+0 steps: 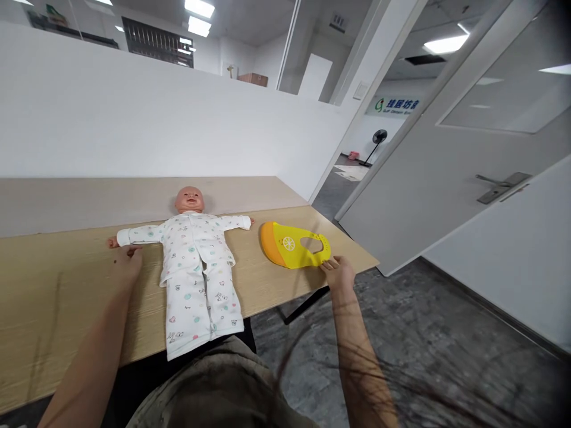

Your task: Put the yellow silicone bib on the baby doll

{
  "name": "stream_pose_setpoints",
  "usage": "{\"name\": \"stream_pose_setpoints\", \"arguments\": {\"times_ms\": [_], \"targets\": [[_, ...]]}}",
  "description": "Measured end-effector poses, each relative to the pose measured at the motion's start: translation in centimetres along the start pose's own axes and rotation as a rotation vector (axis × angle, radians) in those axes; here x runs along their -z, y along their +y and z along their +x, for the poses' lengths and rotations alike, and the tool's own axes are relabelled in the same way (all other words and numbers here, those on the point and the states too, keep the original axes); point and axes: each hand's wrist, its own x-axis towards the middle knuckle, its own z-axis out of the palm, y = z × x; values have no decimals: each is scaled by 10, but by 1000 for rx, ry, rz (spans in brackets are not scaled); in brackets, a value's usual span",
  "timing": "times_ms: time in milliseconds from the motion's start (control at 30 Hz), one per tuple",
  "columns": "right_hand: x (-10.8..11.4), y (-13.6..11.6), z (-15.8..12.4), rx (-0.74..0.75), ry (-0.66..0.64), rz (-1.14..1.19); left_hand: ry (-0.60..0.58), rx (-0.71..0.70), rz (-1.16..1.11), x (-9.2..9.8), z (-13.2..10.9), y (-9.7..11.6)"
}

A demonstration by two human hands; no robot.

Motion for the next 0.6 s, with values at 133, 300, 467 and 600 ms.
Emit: {"name": "stream_pose_setpoints", "arguments": {"times_ms": [133, 300, 467, 600], "targets": [[0, -13, -14, -421, 58, 483, -55, -12, -10, 5, 0, 0], [-2, -23, -34, -552, 84, 689, -52, -9, -40, 6, 0, -1], [-4, -21, -43, -601, 25, 728, -61, -14, -78, 5, 0, -2], [-19, -15, -46, -550, -97, 789, -66, -8, -96, 5, 1, -1]]}}
